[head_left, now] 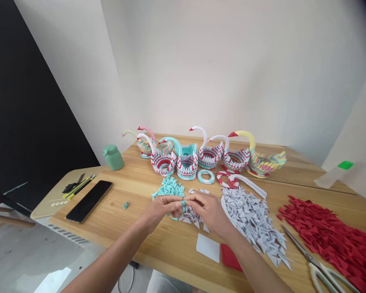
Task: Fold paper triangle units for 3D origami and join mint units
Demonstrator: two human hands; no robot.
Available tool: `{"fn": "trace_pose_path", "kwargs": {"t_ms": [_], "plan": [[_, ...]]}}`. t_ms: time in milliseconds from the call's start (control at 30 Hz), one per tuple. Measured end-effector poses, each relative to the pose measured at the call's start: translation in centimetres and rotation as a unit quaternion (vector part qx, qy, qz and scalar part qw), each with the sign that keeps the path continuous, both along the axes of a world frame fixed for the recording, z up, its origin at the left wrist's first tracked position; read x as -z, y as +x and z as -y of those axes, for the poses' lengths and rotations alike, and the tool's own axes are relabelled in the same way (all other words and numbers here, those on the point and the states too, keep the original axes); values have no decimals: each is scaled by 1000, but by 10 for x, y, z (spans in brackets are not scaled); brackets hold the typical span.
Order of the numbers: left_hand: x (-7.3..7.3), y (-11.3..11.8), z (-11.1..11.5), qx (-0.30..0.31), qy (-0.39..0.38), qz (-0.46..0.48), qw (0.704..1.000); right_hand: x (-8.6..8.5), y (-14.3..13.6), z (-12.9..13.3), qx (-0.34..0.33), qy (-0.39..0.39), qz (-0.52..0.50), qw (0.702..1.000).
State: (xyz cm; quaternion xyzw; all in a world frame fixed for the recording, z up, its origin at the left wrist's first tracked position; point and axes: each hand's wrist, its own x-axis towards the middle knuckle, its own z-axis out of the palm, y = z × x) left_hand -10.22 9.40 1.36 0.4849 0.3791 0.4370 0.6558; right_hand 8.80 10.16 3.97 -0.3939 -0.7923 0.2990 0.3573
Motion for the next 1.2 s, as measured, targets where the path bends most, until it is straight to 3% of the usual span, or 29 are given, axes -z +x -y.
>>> {"fn": "trace_pose_path", "kwargs": {"t_ms": [300,667,967,1200], "plan": [[7,3,-4,-113,132,-164,971,2,-7,2,45,-24,-15,999],[9,-1,-10,-120,138,-123,975,5,-12,-7,74,-108,-78,988],[-3,16,-9,-178,178,-191,949,14,-7,-12,81,-125,-108,983],[-2,22,-9,-178,190,-224,939,16,-3,-15,86,-141,-120,979]]}}
